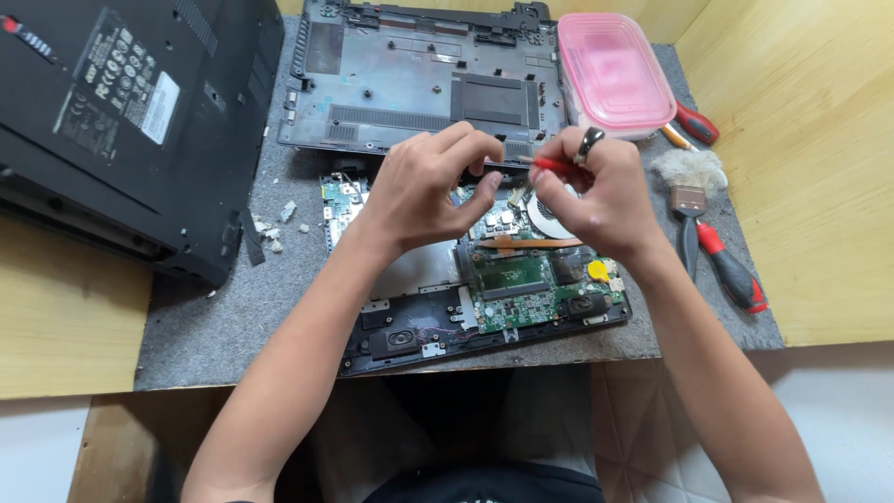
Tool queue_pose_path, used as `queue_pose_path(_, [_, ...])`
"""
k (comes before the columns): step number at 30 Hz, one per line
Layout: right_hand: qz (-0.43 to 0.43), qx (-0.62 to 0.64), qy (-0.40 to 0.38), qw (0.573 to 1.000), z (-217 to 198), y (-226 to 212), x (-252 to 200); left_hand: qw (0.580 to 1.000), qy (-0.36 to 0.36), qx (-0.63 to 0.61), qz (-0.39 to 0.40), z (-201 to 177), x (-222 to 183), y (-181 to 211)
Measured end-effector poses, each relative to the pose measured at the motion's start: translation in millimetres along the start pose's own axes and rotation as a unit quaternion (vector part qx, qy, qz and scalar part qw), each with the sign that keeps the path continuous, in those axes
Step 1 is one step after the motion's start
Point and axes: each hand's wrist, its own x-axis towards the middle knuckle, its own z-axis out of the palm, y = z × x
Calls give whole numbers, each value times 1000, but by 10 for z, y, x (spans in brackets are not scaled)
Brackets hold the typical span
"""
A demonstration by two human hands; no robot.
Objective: Disassembling a laptop by removing internal screws and disconnecting ribbon cables to extract the motherboard.
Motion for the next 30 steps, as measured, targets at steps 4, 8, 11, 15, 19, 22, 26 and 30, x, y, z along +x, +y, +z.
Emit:
queue_pose_path(4, [43, 82, -2, 996, 298, 126, 237, 999, 45, 19, 6, -10, 15, -52])
queue_pose_path(8, [82, 134, 36, 987, 508, 251, 289, 998, 44, 51, -3, -2, -26, -153])
queue_pose_path(11, [73, 152, 45, 985, 560, 290, 305, 996, 47, 68, -16, 28, -29, -225])
queue_pose_path(15, [48, 153, 43, 986, 571, 325, 277, 995, 49, 89, -24, 78, -34, -290])
queue_pose_path(19, [33, 138, 44, 989, 575, 340, 241, 994, 55, 95, -13, 19, -13, -249])
queue_pose_path(22, [0, 105, 31, 994, 526, 226, 224, 990, 61, 125, -1, 11, -38, -333])
queue_pose_path(26, [-74, 30, 64, 995, 454, 207, 196, 985, 94, 141, -20, -223, -70, -375])
queue_pose_path(30, [-133, 8, 63, 989, 461, 187, 181, 980, 148, 116, -70, -588, -197, -166])
